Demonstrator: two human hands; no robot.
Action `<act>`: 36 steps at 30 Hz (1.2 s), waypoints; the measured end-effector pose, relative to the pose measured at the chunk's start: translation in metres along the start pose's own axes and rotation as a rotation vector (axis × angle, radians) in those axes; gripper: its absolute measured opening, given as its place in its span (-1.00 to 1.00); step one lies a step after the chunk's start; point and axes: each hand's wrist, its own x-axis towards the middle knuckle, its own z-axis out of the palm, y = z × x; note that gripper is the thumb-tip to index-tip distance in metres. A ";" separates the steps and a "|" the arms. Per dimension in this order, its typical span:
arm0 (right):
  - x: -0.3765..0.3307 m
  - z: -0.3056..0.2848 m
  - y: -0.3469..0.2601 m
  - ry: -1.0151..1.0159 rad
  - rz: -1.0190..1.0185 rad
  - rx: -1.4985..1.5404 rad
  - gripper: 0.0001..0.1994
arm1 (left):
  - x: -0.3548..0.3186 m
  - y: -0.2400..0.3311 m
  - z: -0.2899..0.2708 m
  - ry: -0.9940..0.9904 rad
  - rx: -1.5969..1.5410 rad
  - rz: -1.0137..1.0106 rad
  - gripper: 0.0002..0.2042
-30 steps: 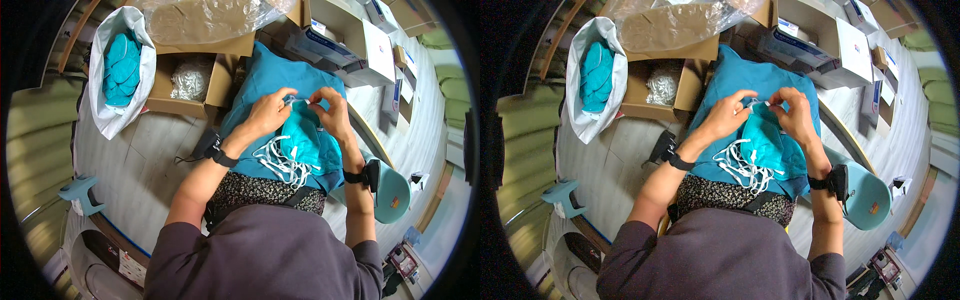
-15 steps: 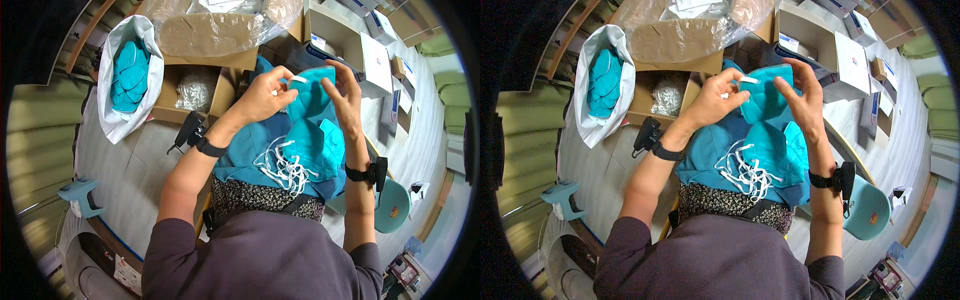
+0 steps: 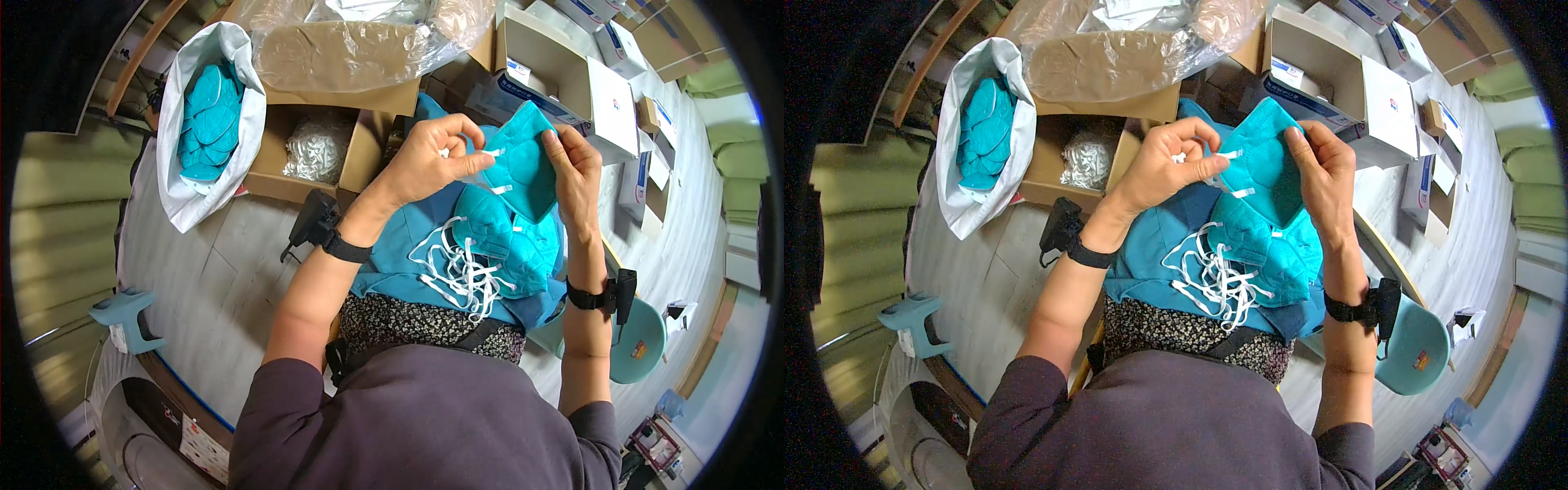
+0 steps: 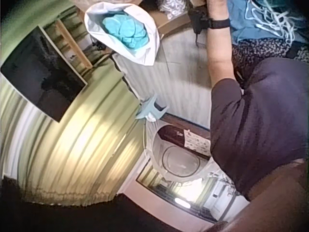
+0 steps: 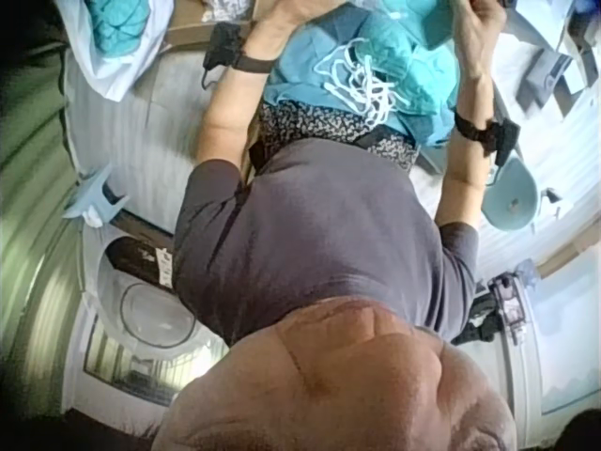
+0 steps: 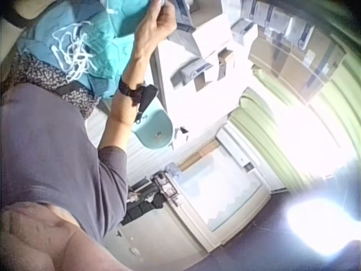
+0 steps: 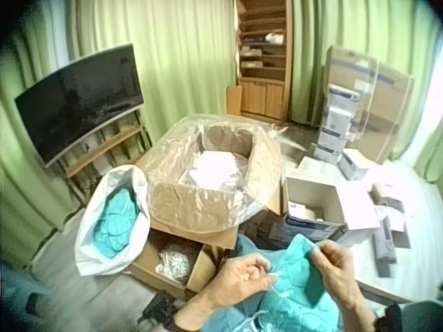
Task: The person is unpacking green surgical masks from cardboard boxes and plastic packaging for inspection.
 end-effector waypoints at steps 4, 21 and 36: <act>0.003 -0.002 -0.002 0.020 0.005 -0.042 -0.76 | 0.000 -0.001 0.012 -0.064 -0.131 -0.074 -0.86; 0.008 -0.017 0.004 0.046 0.170 -0.004 -0.76 | -0.008 -0.010 0.038 0.004 -0.107 -0.129 -0.74; 0.007 -0.034 0.015 0.045 0.229 -0.029 -0.75 | -0.020 -0.008 0.040 -0.202 -0.322 -0.164 -0.84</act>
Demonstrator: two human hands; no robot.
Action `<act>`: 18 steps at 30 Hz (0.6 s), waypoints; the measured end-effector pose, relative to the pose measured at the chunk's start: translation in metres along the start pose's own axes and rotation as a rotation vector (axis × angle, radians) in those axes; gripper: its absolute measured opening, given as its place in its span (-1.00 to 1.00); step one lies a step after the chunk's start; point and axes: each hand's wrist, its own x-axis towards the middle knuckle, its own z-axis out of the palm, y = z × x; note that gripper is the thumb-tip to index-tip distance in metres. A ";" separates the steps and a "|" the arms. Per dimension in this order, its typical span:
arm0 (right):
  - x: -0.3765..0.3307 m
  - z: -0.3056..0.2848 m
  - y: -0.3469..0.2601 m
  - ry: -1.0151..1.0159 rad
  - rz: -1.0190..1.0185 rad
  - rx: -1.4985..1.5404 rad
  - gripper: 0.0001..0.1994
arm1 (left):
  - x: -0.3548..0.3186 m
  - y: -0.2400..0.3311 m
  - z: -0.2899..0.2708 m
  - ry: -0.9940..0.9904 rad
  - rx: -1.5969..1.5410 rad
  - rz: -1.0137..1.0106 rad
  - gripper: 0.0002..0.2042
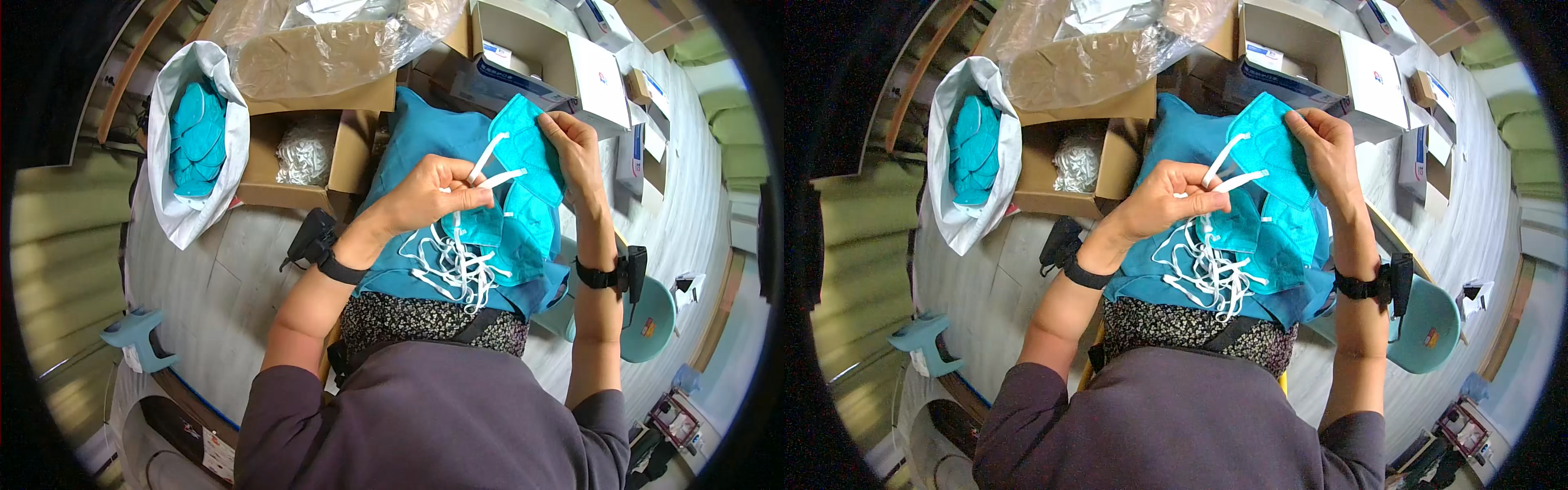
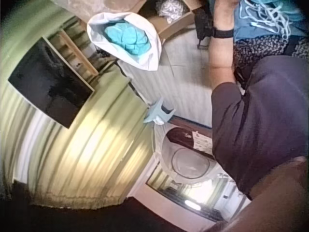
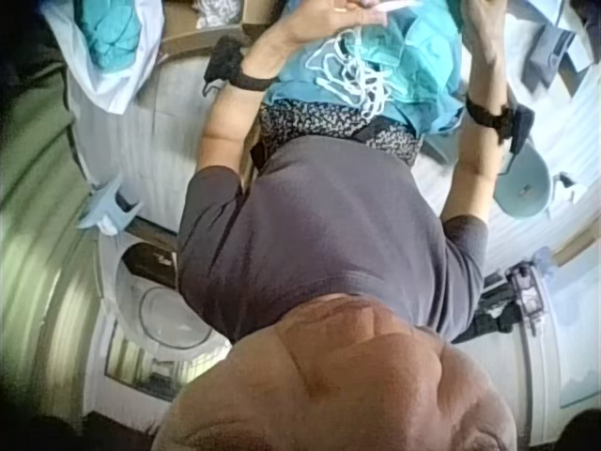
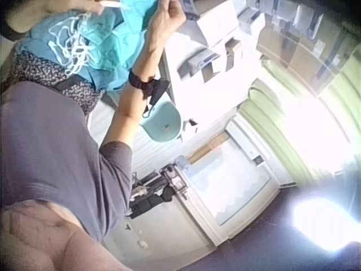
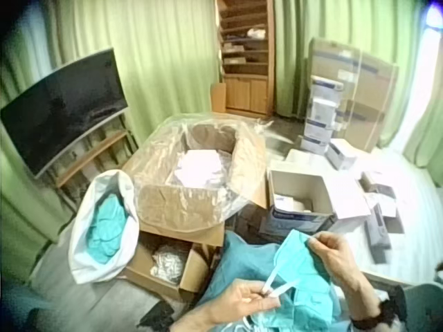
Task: The person is unpacking green surgical masks from cardboard boxes and plastic packaging for inspection.
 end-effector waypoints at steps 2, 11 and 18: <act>0.000 -0.004 0.005 -0.005 0.015 0.005 -0.75 | -0.004 0.007 -0.002 -0.002 0.102 -0.065 -0.82; 0.001 -0.002 0.005 0.028 0.003 -0.032 -0.73 | 0.002 -0.014 0.002 0.313 0.507 0.144 -0.79; 0.007 -0.011 0.020 0.012 0.004 -0.095 -0.74 | -0.006 0.013 0.004 0.215 0.394 0.080 -0.79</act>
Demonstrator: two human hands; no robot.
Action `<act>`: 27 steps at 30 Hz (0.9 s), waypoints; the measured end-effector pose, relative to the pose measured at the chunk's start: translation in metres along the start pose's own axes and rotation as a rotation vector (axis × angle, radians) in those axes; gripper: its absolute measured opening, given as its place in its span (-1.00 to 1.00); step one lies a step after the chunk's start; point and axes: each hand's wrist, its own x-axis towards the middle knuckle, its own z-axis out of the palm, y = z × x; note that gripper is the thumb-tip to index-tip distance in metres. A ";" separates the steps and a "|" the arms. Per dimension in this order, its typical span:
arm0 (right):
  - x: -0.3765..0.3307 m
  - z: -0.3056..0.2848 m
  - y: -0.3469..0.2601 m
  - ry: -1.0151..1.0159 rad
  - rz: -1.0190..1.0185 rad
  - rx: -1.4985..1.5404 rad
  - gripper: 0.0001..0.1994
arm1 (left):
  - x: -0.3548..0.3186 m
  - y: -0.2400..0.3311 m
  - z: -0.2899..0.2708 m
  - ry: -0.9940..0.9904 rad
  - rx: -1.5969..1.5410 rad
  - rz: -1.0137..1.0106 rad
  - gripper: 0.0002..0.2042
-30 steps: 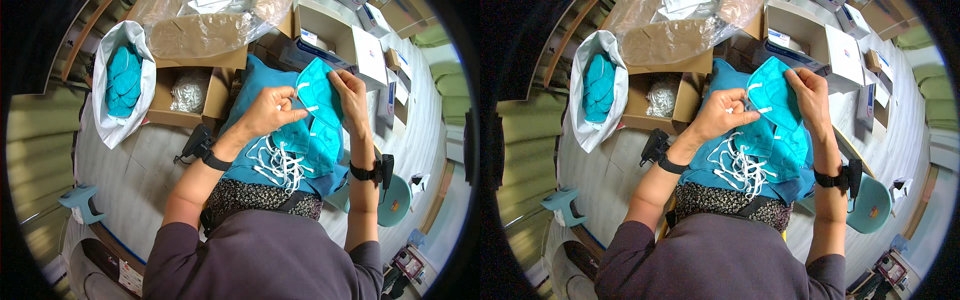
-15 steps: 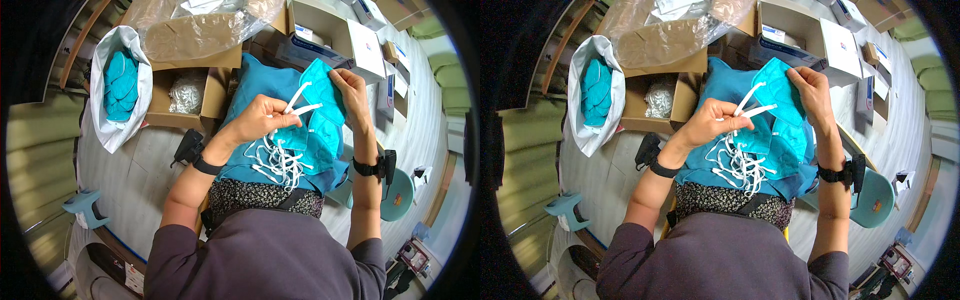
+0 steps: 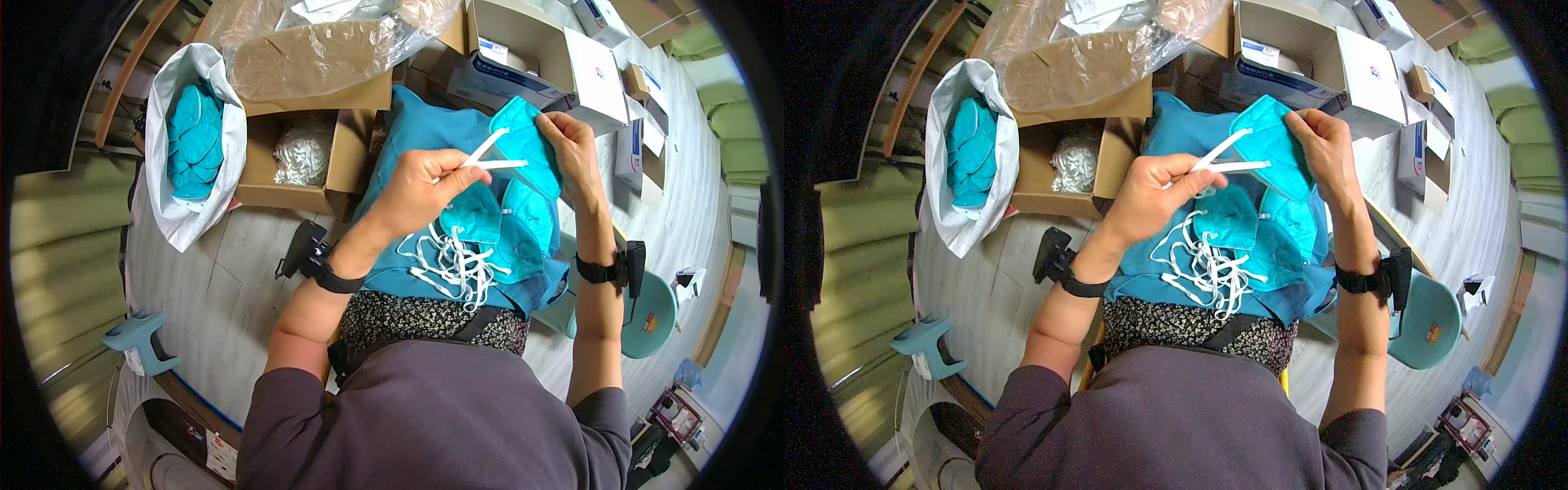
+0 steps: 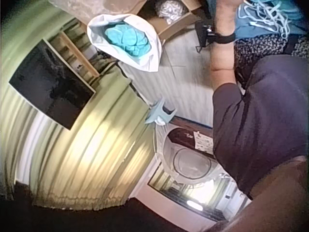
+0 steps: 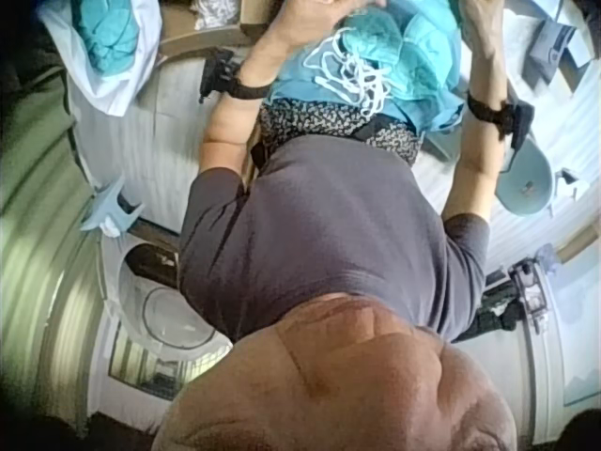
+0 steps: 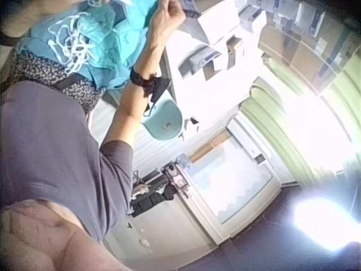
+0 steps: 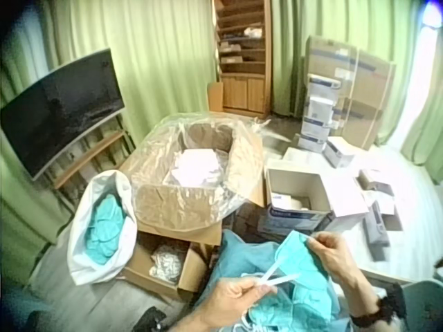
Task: The person is unpacking green surgical masks from cardboard boxes and plastic packaging for inspection.
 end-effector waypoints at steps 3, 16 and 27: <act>0.001 -0.007 0.002 0.014 -0.025 0.016 -0.74 | -0.011 0.023 -0.017 -0.282 -0.287 -0.180 -0.78; -0.036 -0.003 0.026 -0.184 0.132 0.285 -0.79 | -0.017 0.033 -0.025 -0.313 -1.181 0.226 -0.64; -0.068 0.032 -0.037 -0.197 -0.341 -0.312 -0.50 | -0.024 0.059 -0.014 -0.204 -0.546 -0.255 -0.67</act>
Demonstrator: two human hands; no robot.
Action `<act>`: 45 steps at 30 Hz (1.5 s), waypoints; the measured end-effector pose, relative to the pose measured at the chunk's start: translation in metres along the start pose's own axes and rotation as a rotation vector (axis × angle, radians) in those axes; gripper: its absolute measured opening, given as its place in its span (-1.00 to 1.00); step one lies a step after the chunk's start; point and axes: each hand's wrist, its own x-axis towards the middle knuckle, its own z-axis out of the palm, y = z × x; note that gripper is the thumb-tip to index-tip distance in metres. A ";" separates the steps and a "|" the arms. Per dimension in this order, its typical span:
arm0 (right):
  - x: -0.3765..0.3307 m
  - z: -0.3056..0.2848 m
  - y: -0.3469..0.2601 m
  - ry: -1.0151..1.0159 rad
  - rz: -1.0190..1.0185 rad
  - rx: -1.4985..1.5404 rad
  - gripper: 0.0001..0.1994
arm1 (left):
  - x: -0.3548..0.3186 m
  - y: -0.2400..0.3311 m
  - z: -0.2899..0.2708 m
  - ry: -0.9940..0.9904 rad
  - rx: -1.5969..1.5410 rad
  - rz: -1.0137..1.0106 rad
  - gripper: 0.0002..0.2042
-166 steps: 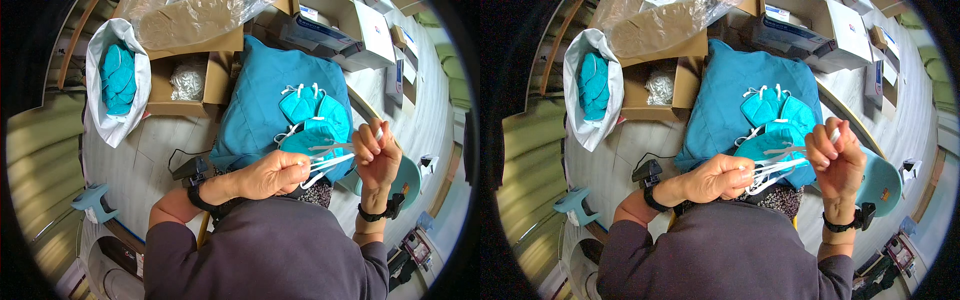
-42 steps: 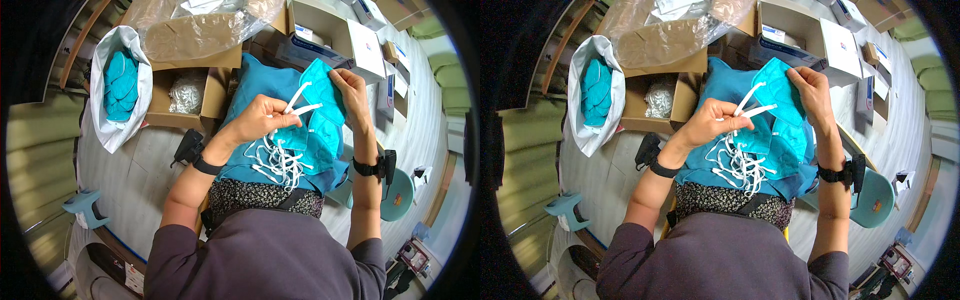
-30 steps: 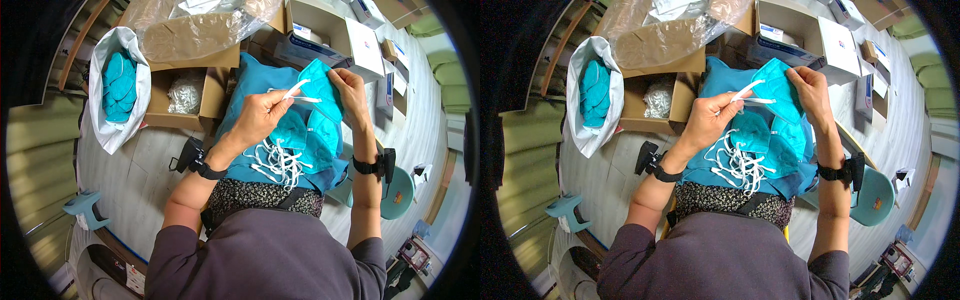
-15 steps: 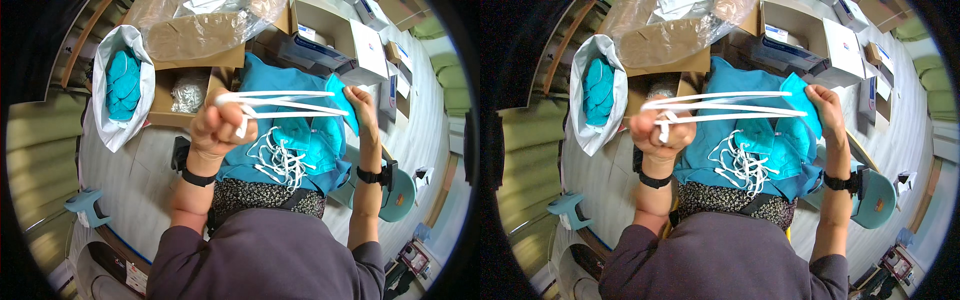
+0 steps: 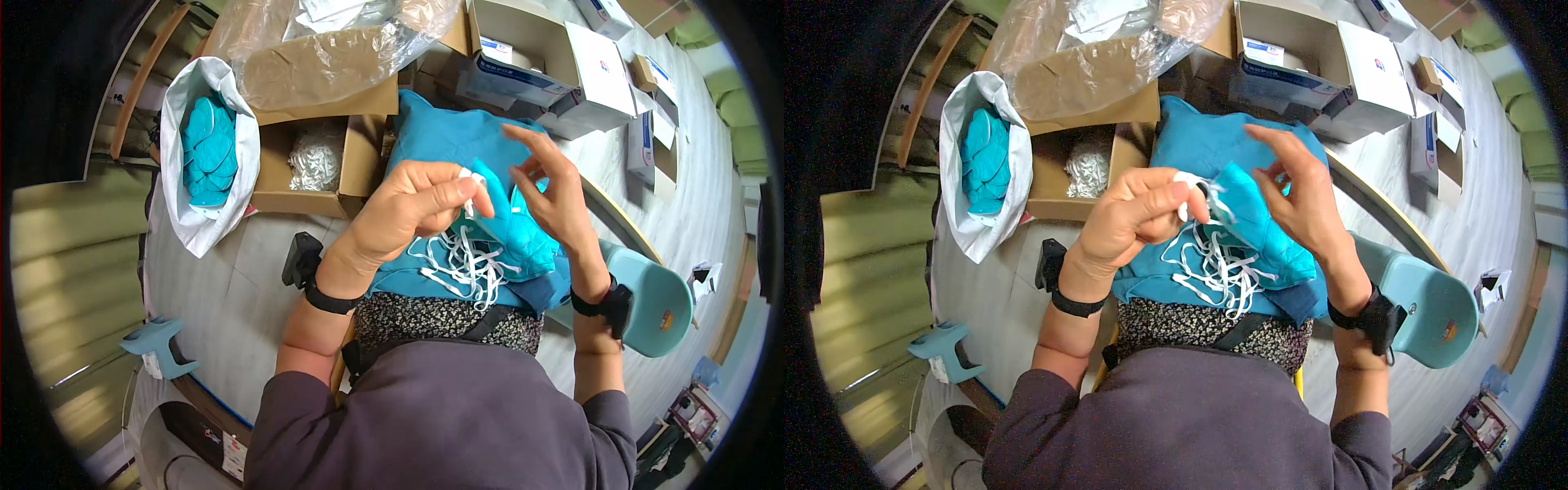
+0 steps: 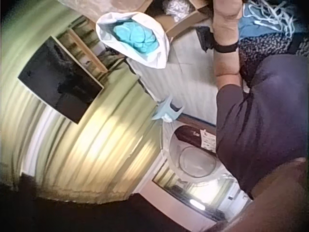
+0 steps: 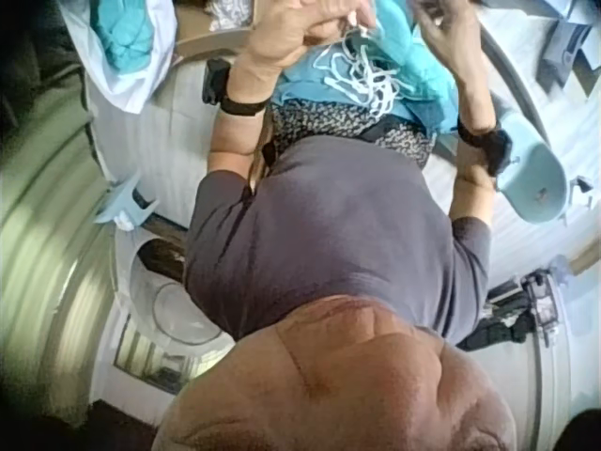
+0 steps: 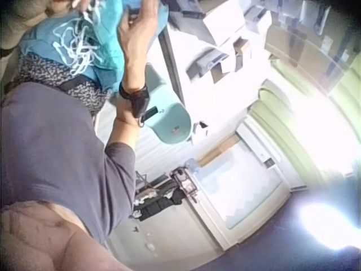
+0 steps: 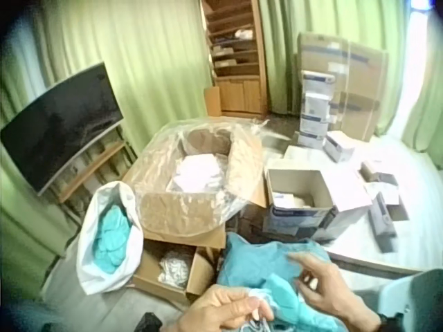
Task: The person is unpacking green surgical masks from cardboard boxes and plastic packaging for inspection.
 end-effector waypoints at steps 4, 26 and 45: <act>-0.001 -0.002 -0.039 -0.357 -0.009 0.575 -0.38 | 0.000 -0.003 0.000 -0.044 0.119 -0.107 -0.68; -0.065 -0.030 -0.036 0.044 0.458 1.394 -0.76 | -0.031 -0.064 0.021 -0.398 -0.158 -0.312 -0.65; -0.044 -0.024 -0.034 0.005 0.121 0.832 -0.65 | 0.012 -0.078 0.010 -0.149 -0.545 -0.347 -0.70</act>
